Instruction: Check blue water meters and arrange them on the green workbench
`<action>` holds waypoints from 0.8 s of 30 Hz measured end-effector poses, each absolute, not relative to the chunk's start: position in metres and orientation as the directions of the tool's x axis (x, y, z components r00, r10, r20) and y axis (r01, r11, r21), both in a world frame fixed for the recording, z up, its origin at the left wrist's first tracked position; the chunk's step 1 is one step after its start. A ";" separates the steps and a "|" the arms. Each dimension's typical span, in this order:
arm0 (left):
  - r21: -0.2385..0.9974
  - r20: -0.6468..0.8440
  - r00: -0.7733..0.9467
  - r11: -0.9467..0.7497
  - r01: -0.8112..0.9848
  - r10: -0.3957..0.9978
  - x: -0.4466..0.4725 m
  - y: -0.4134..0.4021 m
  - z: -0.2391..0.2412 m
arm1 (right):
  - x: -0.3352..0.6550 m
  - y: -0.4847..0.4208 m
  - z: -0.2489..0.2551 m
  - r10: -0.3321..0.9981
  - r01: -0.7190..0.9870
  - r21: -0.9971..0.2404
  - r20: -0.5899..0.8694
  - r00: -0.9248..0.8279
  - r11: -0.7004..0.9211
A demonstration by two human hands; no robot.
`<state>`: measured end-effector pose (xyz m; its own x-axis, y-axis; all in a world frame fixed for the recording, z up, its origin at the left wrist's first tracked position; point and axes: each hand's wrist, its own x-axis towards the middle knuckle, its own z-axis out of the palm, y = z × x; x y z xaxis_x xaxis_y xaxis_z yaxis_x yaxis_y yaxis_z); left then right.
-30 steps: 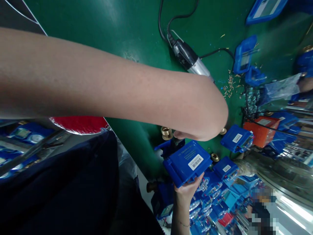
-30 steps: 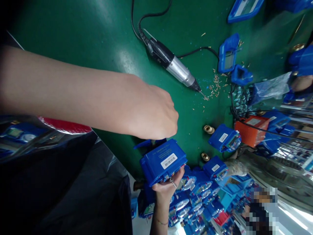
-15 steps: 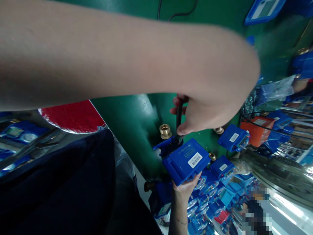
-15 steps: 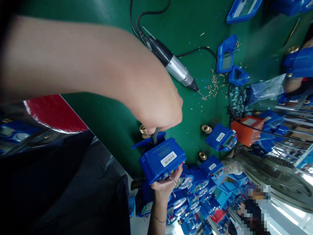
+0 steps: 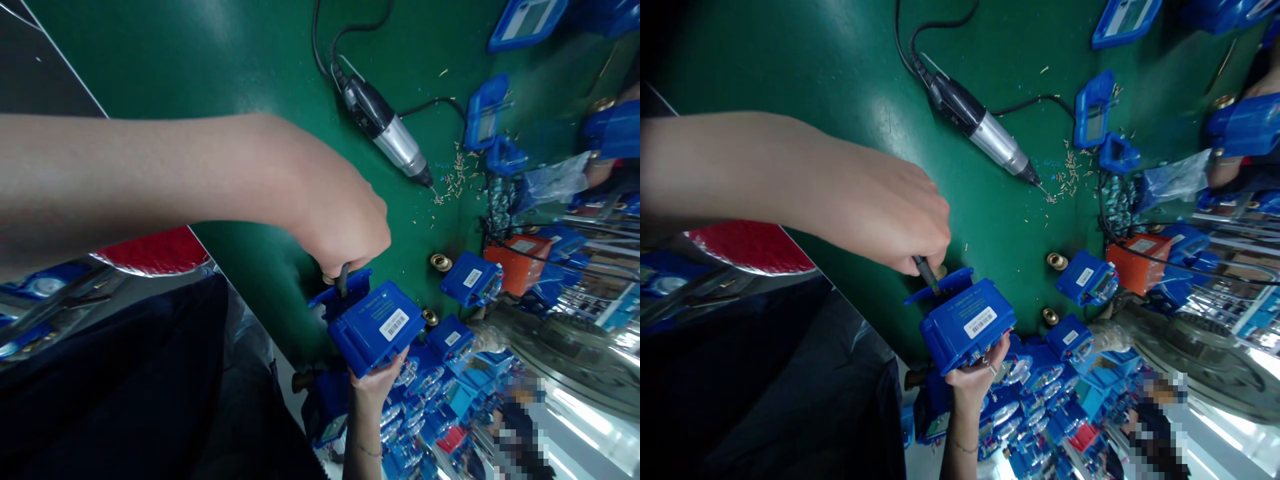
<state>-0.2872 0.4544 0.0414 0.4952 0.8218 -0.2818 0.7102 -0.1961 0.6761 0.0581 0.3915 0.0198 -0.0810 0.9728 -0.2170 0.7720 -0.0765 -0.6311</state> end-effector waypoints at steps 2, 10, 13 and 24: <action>0.647 -0.364 0.601 -0.271 0.713 0.712 -0.286 0.458 0.046 | 0.057 0.392 0.020 0.973 0.778 -0.624 -0.216 -0.078 -0.077; 0.596 -0.361 0.602 -0.321 0.736 0.712 -0.286 0.460 0.049 | 0.056 0.392 0.021 0.975 0.772 -0.632 -0.207 -0.085 -0.067; 0.592 -0.343 0.628 -0.358 0.722 0.698 -0.284 0.462 0.049 | 0.055 0.391 0.021 0.973 0.769 -0.636 -0.216 -0.088 -0.072; 0.549 -0.363 0.668 -0.430 0.717 0.650 -0.285 0.465 0.052 | 0.062 0.392 0.017 0.966 0.748 -0.657 -0.242 -0.090 -0.095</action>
